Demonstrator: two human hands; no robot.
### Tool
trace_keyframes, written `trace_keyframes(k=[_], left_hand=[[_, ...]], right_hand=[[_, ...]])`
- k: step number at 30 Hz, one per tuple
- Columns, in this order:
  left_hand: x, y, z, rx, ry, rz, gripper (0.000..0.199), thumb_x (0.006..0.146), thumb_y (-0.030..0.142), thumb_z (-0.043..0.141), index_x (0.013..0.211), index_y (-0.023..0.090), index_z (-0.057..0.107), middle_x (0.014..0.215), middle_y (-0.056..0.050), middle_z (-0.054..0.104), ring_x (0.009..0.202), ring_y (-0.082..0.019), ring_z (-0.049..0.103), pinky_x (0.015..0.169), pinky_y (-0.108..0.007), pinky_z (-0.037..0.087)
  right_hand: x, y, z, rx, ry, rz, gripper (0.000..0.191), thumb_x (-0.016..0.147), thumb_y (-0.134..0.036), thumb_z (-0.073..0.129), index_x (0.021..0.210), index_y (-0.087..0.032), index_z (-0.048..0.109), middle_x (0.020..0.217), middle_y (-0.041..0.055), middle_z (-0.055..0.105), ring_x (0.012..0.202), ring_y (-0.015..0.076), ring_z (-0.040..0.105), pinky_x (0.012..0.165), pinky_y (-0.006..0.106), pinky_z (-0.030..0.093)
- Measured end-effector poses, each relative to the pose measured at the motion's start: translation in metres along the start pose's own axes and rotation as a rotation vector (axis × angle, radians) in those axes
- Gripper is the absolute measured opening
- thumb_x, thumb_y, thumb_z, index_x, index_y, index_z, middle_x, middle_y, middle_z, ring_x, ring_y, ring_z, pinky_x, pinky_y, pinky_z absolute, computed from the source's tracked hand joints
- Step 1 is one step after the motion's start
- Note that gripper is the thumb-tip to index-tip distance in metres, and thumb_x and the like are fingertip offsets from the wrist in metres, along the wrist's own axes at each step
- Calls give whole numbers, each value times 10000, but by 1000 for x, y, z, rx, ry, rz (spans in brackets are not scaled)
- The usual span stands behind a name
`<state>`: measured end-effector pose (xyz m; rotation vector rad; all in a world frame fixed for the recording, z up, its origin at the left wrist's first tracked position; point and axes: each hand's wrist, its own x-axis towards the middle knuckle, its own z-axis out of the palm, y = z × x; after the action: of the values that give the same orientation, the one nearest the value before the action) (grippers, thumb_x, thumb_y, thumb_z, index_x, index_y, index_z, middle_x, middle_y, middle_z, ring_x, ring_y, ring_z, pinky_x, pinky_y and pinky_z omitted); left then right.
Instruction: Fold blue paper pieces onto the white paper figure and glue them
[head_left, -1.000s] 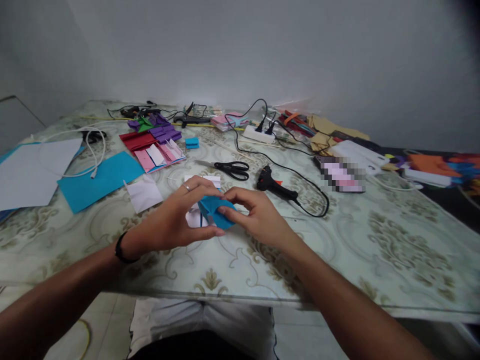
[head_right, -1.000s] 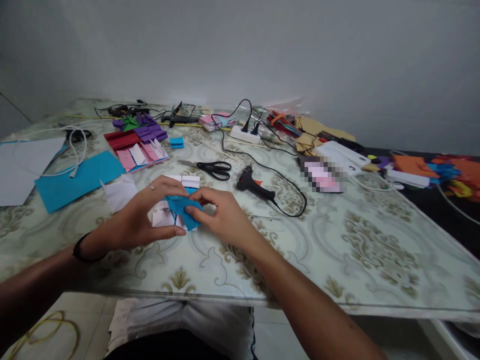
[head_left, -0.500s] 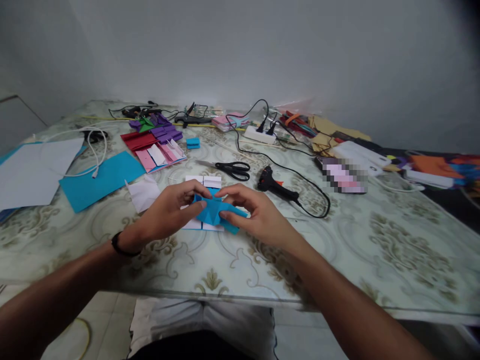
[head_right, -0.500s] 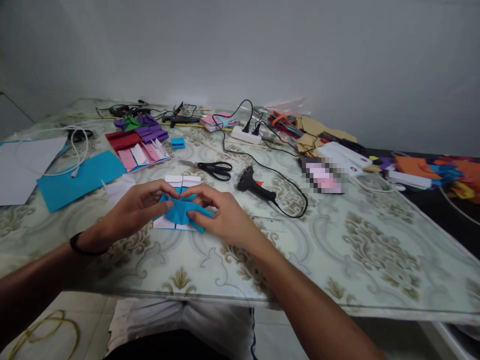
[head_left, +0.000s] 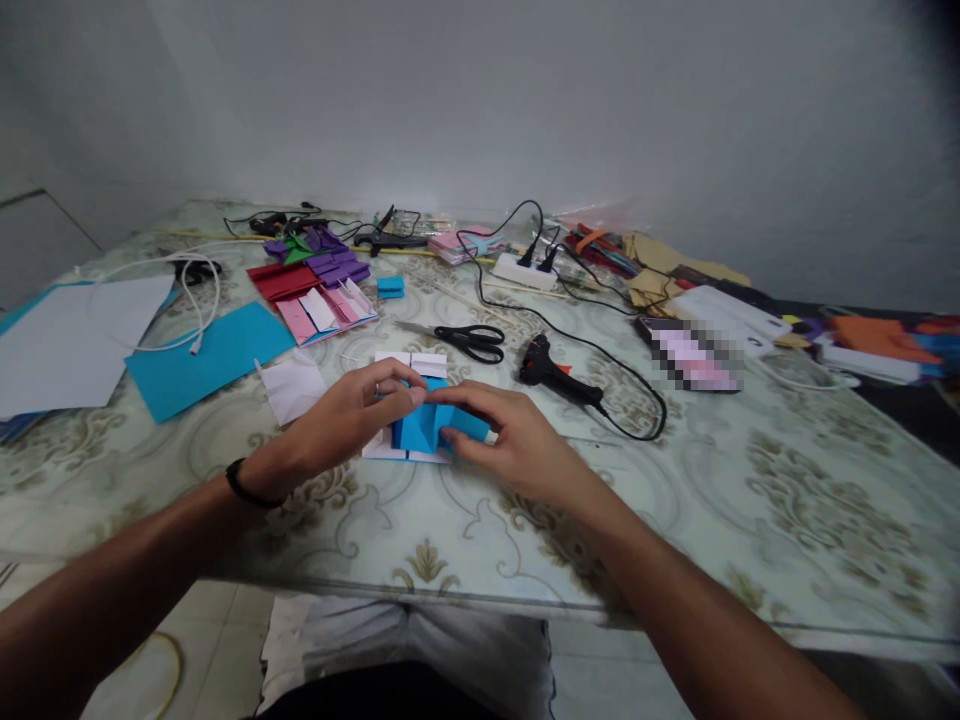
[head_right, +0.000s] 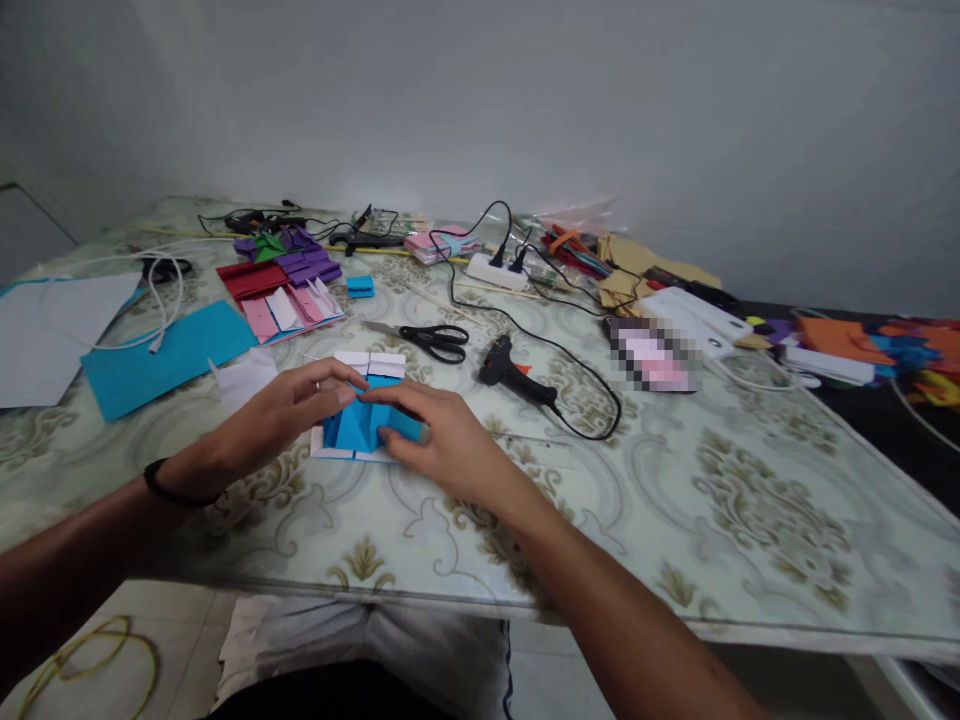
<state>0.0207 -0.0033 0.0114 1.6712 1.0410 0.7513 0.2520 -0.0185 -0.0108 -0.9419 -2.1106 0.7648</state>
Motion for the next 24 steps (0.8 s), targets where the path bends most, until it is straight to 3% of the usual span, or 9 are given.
trace_keyframes(k=[3,5,9,13,17,24], left_hand=[[-1,-7,1,-42,-62,15,410,849,430,777,1174,214,652,1006,-31,689,815,-177,638,654,-269,476],[0,-13,3,-55,-42,50,429,838,338,777,1222,227,623,1029,-33,697,837,-180,649,672,-272,490],[2,-15,5,-112,55,27,432,794,256,761,1191,208,597,901,5,664,742,-150,608,639,-259,477],[3,-9,5,-182,159,-11,490,751,265,797,1183,196,577,937,-6,672,764,-152,628,654,-263,491],[4,-8,5,-188,178,-18,484,754,266,799,1183,193,585,925,-5,673,763,-152,636,643,-257,471],[2,-9,1,-154,236,15,400,774,242,792,1151,206,660,826,22,620,732,-144,589,624,-251,445]], right_hand=[[0,0,-1,-8,48,1,376,906,-147,632,1249,-251,744,1201,66,793,1068,244,740,947,381,550],[1,-1,-1,0,69,-5,394,917,-154,630,1282,-259,731,1238,65,784,1095,247,734,957,384,551],[1,-3,-1,-7,16,-29,424,905,-185,689,1321,-260,718,1257,80,753,1094,252,719,946,390,559],[0,-3,-1,-26,1,-5,501,906,-183,707,1399,-265,674,1354,101,707,1179,278,688,988,431,553],[-1,-2,-1,-30,15,6,525,931,-181,691,1449,-253,637,1391,107,696,1218,283,677,1025,451,550],[0,-2,1,-42,122,-86,417,956,-148,640,1350,-271,703,1305,91,724,1201,254,683,1046,441,555]])
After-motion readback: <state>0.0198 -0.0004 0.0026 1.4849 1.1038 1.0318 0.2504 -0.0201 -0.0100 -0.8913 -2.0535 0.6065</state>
